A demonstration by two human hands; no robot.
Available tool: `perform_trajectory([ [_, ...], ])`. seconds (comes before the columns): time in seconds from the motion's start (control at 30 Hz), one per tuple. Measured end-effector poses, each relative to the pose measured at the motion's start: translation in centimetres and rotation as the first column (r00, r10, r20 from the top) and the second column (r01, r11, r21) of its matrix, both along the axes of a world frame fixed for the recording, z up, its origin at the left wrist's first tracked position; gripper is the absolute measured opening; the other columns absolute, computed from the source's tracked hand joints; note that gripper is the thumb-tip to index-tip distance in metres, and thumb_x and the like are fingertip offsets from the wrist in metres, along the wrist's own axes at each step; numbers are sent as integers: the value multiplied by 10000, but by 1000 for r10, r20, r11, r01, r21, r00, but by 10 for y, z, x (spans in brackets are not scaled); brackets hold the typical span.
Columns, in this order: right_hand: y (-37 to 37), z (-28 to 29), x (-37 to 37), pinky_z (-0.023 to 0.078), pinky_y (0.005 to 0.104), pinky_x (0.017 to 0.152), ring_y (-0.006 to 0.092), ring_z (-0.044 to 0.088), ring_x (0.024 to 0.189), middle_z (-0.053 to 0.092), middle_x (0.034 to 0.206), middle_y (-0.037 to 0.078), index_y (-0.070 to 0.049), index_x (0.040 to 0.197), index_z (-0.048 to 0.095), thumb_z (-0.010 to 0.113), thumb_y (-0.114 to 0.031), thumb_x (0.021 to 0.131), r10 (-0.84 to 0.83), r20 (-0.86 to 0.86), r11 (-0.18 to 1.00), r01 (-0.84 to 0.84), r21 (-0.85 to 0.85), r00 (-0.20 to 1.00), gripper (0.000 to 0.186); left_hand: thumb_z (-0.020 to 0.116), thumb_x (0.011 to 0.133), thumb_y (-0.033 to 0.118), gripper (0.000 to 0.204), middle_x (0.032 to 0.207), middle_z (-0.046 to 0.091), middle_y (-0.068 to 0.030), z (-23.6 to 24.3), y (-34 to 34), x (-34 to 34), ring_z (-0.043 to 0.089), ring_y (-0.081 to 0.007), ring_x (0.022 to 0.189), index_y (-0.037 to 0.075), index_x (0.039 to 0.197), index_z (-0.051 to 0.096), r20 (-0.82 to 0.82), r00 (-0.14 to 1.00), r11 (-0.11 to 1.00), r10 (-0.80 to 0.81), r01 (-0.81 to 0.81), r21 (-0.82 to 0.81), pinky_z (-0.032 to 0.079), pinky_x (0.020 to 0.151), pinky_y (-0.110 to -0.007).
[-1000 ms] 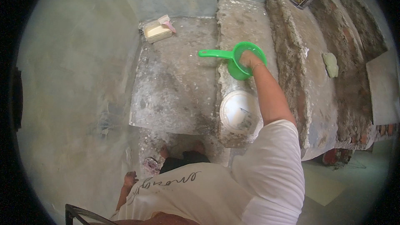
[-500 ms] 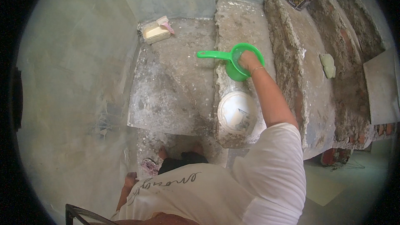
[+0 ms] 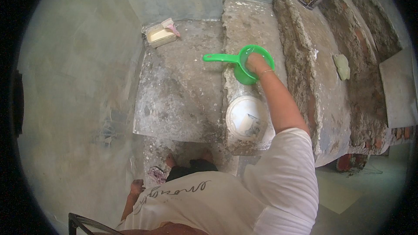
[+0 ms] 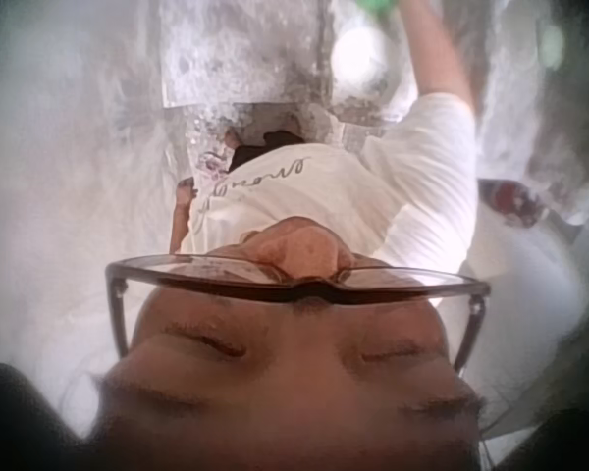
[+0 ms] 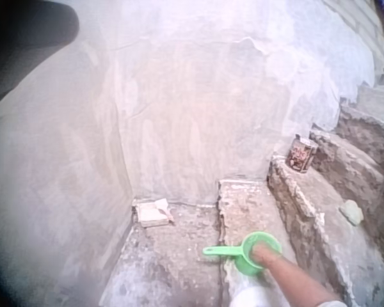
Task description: The person uses a scraper to apply and smooth plaster over a cracked section of a wall, then cleans their hands in a bucket of water and handles various containers on stone steps.
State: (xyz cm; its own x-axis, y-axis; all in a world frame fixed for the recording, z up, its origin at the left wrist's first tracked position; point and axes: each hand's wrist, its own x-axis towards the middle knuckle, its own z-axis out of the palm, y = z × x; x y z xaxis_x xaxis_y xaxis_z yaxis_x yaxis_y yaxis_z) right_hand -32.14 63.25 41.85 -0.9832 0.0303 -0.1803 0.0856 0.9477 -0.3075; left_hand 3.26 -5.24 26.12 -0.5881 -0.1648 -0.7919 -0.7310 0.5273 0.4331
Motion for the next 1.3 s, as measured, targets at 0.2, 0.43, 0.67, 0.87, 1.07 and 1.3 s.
perform_trajectory([
  [0.2, 34, -44, -11, 438, 353, 703, 301, 575, 830, 603, 905, 188, -12, 901, 609, 496, -162, 756, -195, -25, 979, 196, 49, 981, 237, 528, 794, 286, 361, 748, 562, -108, 22, 26, -20, 557, -179, 518, -23, 977, 495, 77, 980, 983, 185, -184, -27, 431, 420, -265],
  [0.43, 31, -48, -20, 426, 347, 733, 290, 567, 863, 599, 934, 176, -82, 924, 627, 506, -209, 758, -325, 58, 941, 329, -80, 944, 241, 536, 790, 281, 353, 698, 547, -92, 21, 30, -21, 550, -163, 520, -29, 958, 510, 67, 981, 983, 183, -184, 3, 422, 419, -258],
  [0.67, 33, -49, -17, 439, 376, 732, 333, 561, 854, 578, 927, 207, -51, 873, 619, 507, -193, 734, -155, -12, 982, 156, 109, 988, 229, 530, 798, 260, 340, 712, 555, -93, 25, 44, -40, 553, -159, 538, -31, 971, 509, 34, 989, 990, 141, -142, 20, 428, 433, -260],
  [0.87, 33, -40, -12, 445, 371, 719, 333, 564, 837, 580, 890, 220, -30, 847, 617, 530, -105, 701, -255, -102, 967, 256, -7, 961, 186, 511, 824, 234, 316, 797, 565, -102, 26, 61, -62, 559, -162, 590, -31, 995, 488, -27, 991, 986, 128, -125, 107, 436, 474, -258],
  [1.07, 24, -6, -5, 448, 330, 634, 259, 586, 696, 604, 774, 192, -16, 836, 623, 547, -82, 692, -189, -46, 981, 191, 33, 981, 176, 511, 825, 242, 341, 823, 565, -107, 32, 68, -65, 562, -173, 605, -39, 1016, 479, -2, 995, 990, 105, -104, 98, 437, 487, -256],
  [1.3, 9, 77, 15, 425, 313, 514, 241, 552, 543, 586, 608, 159, 10, 643, 630, 520, -219, 729, -387, 393, 657, 549, -518, 834, 268, 518, 817, 251, 360, 824, 566, -108, 27, 63, -55, 563, -176, 607, -39, 1026, 477, 22, 990, 985, 140, -142, 96, 442, 491, -259],
])
